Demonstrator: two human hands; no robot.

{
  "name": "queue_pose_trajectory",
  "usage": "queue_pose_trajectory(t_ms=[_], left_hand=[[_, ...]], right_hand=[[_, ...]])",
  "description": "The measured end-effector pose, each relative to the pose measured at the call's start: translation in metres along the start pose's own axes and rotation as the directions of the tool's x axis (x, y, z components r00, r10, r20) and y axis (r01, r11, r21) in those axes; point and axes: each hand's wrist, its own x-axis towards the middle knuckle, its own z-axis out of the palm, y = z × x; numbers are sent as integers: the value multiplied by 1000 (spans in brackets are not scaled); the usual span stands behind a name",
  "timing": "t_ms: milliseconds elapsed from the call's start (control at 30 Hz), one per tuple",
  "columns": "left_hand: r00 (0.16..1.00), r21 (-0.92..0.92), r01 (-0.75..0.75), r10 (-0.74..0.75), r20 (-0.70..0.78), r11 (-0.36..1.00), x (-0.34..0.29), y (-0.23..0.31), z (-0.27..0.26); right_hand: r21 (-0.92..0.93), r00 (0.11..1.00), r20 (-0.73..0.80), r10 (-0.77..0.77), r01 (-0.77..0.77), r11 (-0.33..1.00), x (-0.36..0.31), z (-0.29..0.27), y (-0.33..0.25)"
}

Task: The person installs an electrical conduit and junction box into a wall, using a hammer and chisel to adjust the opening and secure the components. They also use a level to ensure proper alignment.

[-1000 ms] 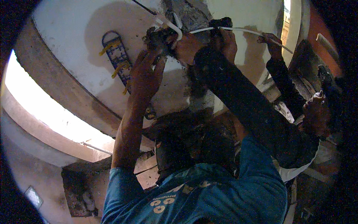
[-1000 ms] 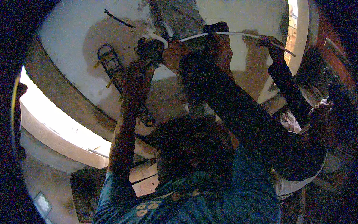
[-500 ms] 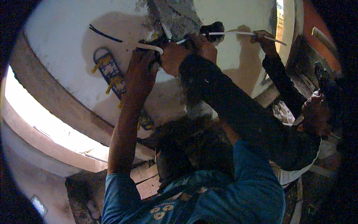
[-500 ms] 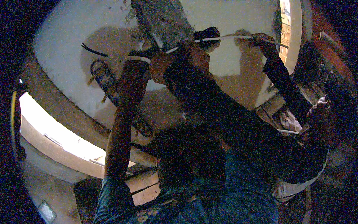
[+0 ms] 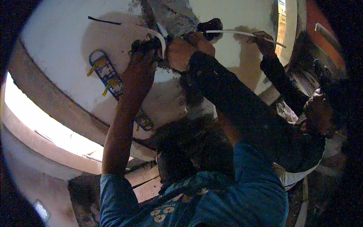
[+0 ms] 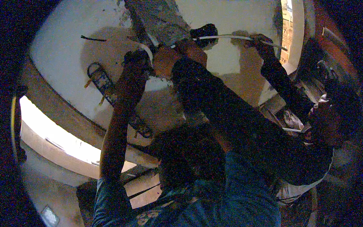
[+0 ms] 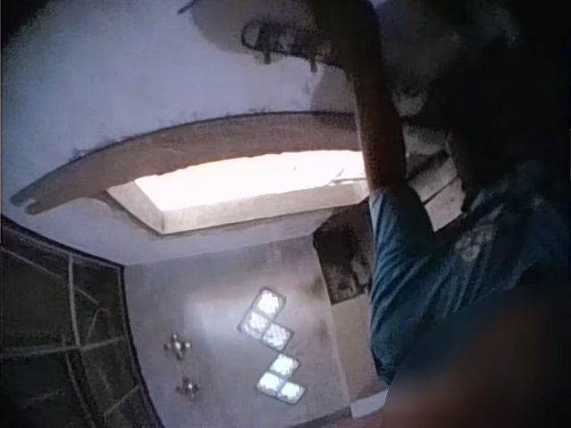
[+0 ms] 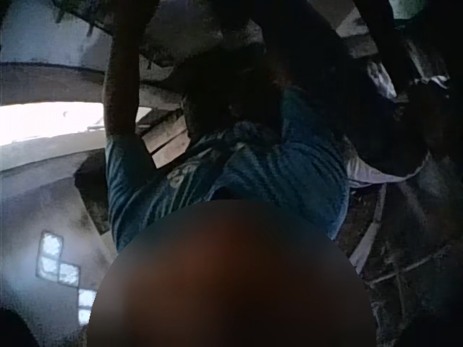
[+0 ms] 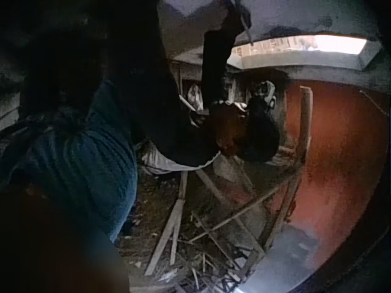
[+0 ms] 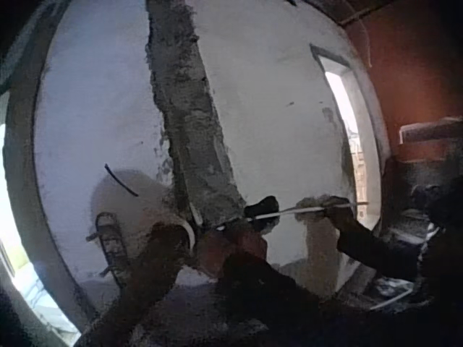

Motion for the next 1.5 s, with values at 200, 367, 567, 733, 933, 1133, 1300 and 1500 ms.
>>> queue_pose_trajectory(t_ms=[200,367,567,733,933,1133,1300,1500], left_hand=[[953,149,99,-137,269,984,13,21,-19],[931,213,47,-120,343,976,32,28,-21],[982,-8,89,-86,165,996,32,28,-16],[975,104,85,-104,195,991,27,24,-5],[996,103,18,-28,90,994,18,10,5],[995,46,17,-21,95,999,14,14,-2],[991,-32,83,-79,105,996,11,17,-3],[974,-164,186,-159,161,969,-1,4,6]], right_hand=[[-8,997,-52,-53,53,999,-3,27,31],[126,945,-325,-18,62,990,-2,16,28],[63,998,-24,-51,52,997,-6,-9,26],[-23,963,-182,-199,198,980,-13,-1,36],[903,982,-152,114,91,420,-33,10,13],[475,951,-267,153,-9,880,-58,-21,-28],[84,882,-462,-94,149,985,-68,-35,-53],[-217,850,-362,-383,323,921,-53,-27,-51]])
